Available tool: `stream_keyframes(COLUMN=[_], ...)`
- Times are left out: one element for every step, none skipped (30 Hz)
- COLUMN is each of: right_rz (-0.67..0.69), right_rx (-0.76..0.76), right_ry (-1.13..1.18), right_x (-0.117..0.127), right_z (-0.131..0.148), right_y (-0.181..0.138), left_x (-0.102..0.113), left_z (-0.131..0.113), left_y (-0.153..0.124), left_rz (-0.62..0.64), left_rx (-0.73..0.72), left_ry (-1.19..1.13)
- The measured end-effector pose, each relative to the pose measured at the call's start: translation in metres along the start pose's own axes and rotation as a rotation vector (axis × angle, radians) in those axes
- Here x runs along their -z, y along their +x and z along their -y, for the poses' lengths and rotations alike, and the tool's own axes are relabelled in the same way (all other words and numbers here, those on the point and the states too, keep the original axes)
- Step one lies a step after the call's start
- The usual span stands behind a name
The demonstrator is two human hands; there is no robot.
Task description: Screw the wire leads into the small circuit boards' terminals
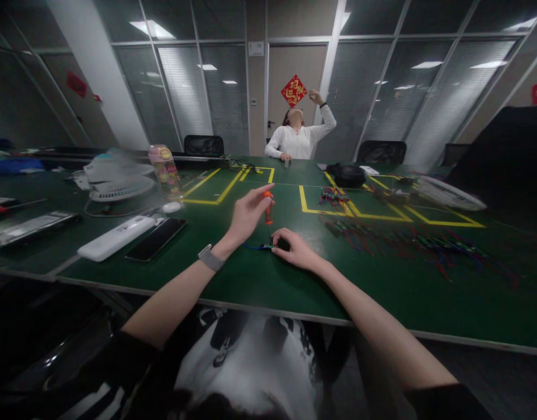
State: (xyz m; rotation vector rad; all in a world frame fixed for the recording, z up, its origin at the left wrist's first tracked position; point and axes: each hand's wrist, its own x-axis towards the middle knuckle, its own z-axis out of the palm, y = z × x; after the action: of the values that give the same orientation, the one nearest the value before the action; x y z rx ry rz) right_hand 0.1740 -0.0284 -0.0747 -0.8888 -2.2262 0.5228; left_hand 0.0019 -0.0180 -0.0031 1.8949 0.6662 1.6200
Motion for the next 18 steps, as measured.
stream_keyframes(right_rz=[-0.002,-0.003,-0.005,-0.007,-0.008,-0.008,-0.008,-0.008,-0.008,-0.009,-0.010,-0.012,-0.014,-0.014,-0.013,-0.009,-0.006,-0.003], right_rx=[-0.001,-0.002,-0.001,0.000,0.000,0.001,0.002,0.003,0.004,0.005,0.004,0.003,0.002,0.001,0.001,0.001,0.001,-0.001], right_ry=[-0.001,-0.001,0.000,0.003,0.004,0.005,0.004,0.004,0.002,0.002,0.001,0.001,0.000,0.000,0.000,0.000,-0.002,-0.003], right_x=[0.0000,0.0000,-0.0001,-0.0002,-0.0003,-0.0003,-0.0003,-0.0003,-0.0002,-0.0002,-0.0002,-0.0002,-0.0001,-0.0001,0.0000,0.0000,0.0001,0.0001], right_z=[-0.0001,-0.0002,-0.0004,-0.0006,-0.0007,-0.0008,-0.0008,-0.0007,-0.0005,-0.0002,0.0001,0.0005,0.0008,0.0012,0.0014,0.0016,0.0016,0.0015], right_y=[-0.0001,-0.0002,-0.0003,-0.0003,-0.0004,-0.0004,-0.0004,-0.0004,-0.0004,-0.0004,-0.0003,-0.0003,-0.0003,-0.0002,-0.0002,-0.0002,-0.0001,-0.0001], left_x=[0.0001,0.0004,0.0008,0.0012,0.0016,0.0018,0.0018,0.0016,0.0012,0.0009,0.0006,0.0004,0.0003,0.0004,0.0005,0.0006,0.0006,0.0004], left_z=[0.0001,0.0001,0.0001,-0.0002,-0.0006,-0.0012,-0.0019,-0.0026,-0.0032,-0.0035,-0.0037,-0.0037,-0.0035,-0.0033,-0.0032,-0.0032,-0.0032,-0.0033], left_y=[-0.0002,-0.0004,-0.0005,-0.0005,-0.0003,-0.0002,0.0000,0.0000,0.0000,-0.0002,-0.0003,-0.0005,-0.0005,-0.0005,-0.0004,-0.0002,-0.0002,-0.0002], left_rz=[-0.028,-0.057,-0.073,-0.073,-0.057,-0.027,0.006,0.035,0.051,0.049,0.033,0.009,-0.015,-0.030,-0.030,-0.013,0.018,0.052], left_rx=[-0.016,-0.033,-0.045,-0.052,-0.052,-0.045,-0.032,-0.016,-0.004,0.000,-0.003,-0.015,-0.029,-0.039,-0.042,-0.034,-0.016,0.005], left_ry=[0.032,0.069,0.098,0.111,0.105,0.081,0.042,0.001,-0.032,-0.046,-0.034,-0.002,0.033,0.059,0.066,0.048,0.009,-0.039])
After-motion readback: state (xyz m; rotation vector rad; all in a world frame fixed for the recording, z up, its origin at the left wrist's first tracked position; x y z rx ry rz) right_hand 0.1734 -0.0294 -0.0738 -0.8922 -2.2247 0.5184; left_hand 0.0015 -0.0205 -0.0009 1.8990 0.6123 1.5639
